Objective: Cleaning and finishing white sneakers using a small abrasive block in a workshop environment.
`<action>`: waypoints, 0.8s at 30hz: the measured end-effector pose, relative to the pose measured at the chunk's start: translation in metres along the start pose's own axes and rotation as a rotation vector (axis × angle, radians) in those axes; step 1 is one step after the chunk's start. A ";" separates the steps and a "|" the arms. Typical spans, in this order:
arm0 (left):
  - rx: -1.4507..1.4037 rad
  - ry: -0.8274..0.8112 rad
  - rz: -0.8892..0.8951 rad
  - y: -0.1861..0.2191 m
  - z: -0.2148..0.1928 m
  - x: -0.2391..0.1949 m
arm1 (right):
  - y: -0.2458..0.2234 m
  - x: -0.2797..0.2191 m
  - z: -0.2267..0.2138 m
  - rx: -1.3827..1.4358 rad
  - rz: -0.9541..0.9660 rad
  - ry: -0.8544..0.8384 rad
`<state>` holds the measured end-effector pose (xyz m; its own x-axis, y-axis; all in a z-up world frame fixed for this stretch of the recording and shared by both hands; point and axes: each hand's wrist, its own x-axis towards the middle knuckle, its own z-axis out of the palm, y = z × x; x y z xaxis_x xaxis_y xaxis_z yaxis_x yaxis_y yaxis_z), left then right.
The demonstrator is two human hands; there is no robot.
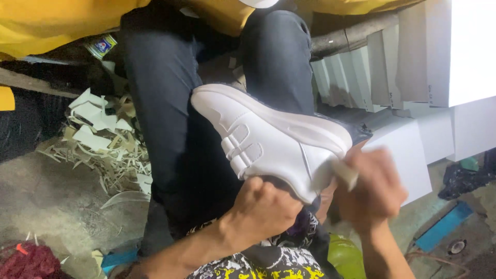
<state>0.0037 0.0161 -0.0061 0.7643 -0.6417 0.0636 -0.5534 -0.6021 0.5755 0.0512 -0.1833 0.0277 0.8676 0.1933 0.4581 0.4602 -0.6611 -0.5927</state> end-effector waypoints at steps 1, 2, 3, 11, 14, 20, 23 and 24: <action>0.084 0.115 0.018 -0.001 0.012 -0.009 | -0.012 -0.006 -0.001 0.061 -0.125 -0.089; 0.169 0.224 0.032 -0.002 0.022 -0.020 | -0.025 -0.013 -0.001 0.129 -0.244 -0.180; 0.169 0.217 0.029 0.000 0.012 -0.013 | -0.001 -0.026 -0.004 0.134 -0.238 -0.180; -0.397 -0.112 -0.317 0.033 -0.043 0.023 | 0.004 0.006 -0.035 -0.092 0.299 -0.045; 0.449 0.211 0.001 0.032 -0.038 0.014 | -0.040 0.010 -0.016 0.061 -0.013 -0.307; 0.259 -0.004 0.024 0.035 -0.020 0.006 | 0.040 -0.104 -0.031 -0.826 -0.267 -0.368; 0.216 -0.127 0.023 0.034 0.005 -0.004 | -0.004 0.003 -0.027 -0.001 -0.169 -0.351; 0.216 -0.127 0.019 0.033 -0.005 0.004 | -0.007 0.004 -0.027 0.002 -0.170 -0.354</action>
<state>-0.0102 -0.0040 0.0174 0.7131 -0.7000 -0.0380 -0.6354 -0.6683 0.3868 0.0471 -0.1976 0.0514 0.7900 0.5382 0.2937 0.6032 -0.5965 -0.5294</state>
